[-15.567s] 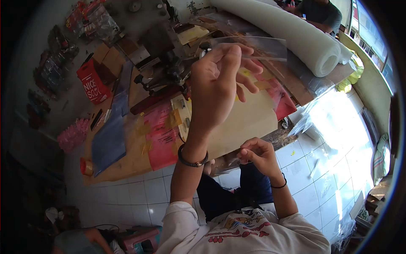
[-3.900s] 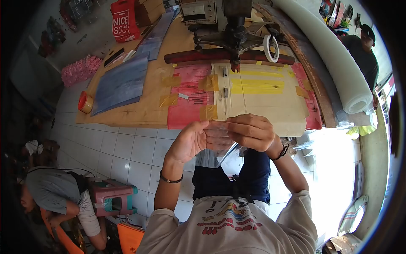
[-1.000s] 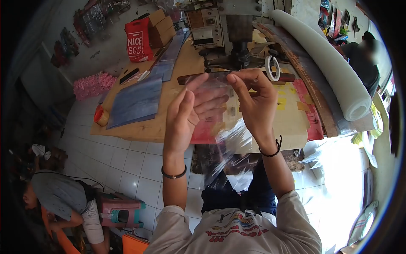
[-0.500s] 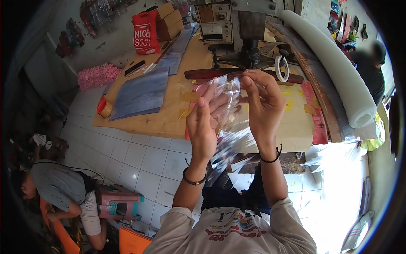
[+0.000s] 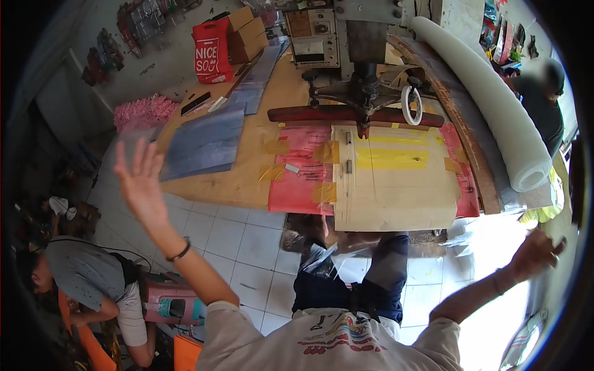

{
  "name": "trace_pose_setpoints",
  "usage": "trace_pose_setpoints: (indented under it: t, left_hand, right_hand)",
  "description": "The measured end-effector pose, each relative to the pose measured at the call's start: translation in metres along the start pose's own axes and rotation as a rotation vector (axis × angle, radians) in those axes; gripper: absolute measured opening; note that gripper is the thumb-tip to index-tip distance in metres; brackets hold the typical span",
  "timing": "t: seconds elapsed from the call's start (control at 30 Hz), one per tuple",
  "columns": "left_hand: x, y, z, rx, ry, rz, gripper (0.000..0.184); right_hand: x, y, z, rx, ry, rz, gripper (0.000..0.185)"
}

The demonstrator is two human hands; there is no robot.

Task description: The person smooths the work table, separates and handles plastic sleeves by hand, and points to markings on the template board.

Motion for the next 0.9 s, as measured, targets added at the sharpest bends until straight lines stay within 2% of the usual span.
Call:
trace_pose_setpoints:
  t: [0.07, 0.13, 0.17, 0.23, 0.27, 0.33, 0.37, 0.43, 0.5, 0.57, 0.6, 0.67, 0.73, 0.87, 0.9]
  left_hand:
    - [-0.063, 0.026, -0.008, 0.069, 0.111, -0.07, 0.073]
    - [-0.098, 0.048, -0.012, 0.163, 0.183, -0.136, 0.073]
    - [-0.108, 0.06, -0.011, 0.211, 0.22, -0.166, 0.072]
    - [-0.106, 0.079, -0.001, 0.279, 0.256, -0.249, 0.072]
    - [-0.086, 0.084, 0.003, 0.307, 0.258, -0.292, 0.071]
    - [-0.04, 0.075, 0.015, 0.323, 0.215, -0.323, 0.069]
    - [-0.01, 0.067, 0.022, 0.313, 0.17, -0.311, 0.067]
    - [0.05, 0.038, 0.044, 0.119, -0.005, -0.211, 0.065]
    - [0.117, 0.008, 0.075, 0.033, -0.223, -0.17, 0.058]
    - [0.167, -0.009, 0.102, -0.06, -0.402, -0.103, 0.053]
    - [0.185, -0.016, 0.115, -0.144, -0.42, -0.024, 0.051]
    - [0.207, -0.017, 0.134, -0.145, -0.406, -0.101, 0.048]
    - [0.212, -0.024, 0.15, -0.159, -0.429, 0.115, 0.045]
    - [0.214, -0.04, 0.159, -0.203, -0.333, 0.116, 0.047]
    - [0.216, -0.042, 0.157, -0.142, -0.317, 0.053, 0.051]
  right_hand:
    - [0.041, 0.085, -0.018, 0.084, -0.243, 0.473, 0.028]
    - [0.049, 0.16, -0.036, 0.025, -0.657, 1.372, 0.032]
    - [0.047, 0.182, -0.048, 0.122, -0.687, 1.645, 0.033]
    - [0.042, 0.223, -0.07, 0.314, -0.883, 2.211, 0.037]
    - [0.014, 0.232, -0.086, 0.68, -0.968, 2.412, 0.039]
    - [-0.056, 0.224, -0.11, 1.033, -0.644, 2.4, 0.04]
    - [-0.102, 0.214, -0.108, 1.018, -0.612, 2.469, 0.037]
    - [-0.216, 0.173, -0.075, 0.832, -0.626, 2.696, 0.03]
    - [-0.322, 0.144, -0.034, 0.738, -0.586, 2.845, 0.023]
    - [-0.402, 0.129, 0.002, 0.703, -0.548, 2.884, 0.018]
    - [-0.431, 0.128, 0.016, 0.719, -0.409, 2.824, 0.014]
    - [-0.467, 0.109, 0.034, 0.702, -0.335, 2.705, 0.011]
    - [-0.481, 0.101, 0.045, 0.714, -0.282, 2.751, 0.011]
    - [-0.483, 0.088, 0.054, 0.671, -0.241, 2.857, 0.01]
    - [-0.482, 0.087, 0.055, 0.671, -0.194, 2.899, 0.01]
Point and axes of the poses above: each hand's wrist, its own z-axis away from the middle knuckle, its own x-axis out of the palm, y = z × x, the point moved 4 cm from there along -z, towards the middle knuckle, and after that the axes turned 3 degrees about -z, right-handed, at the moved point
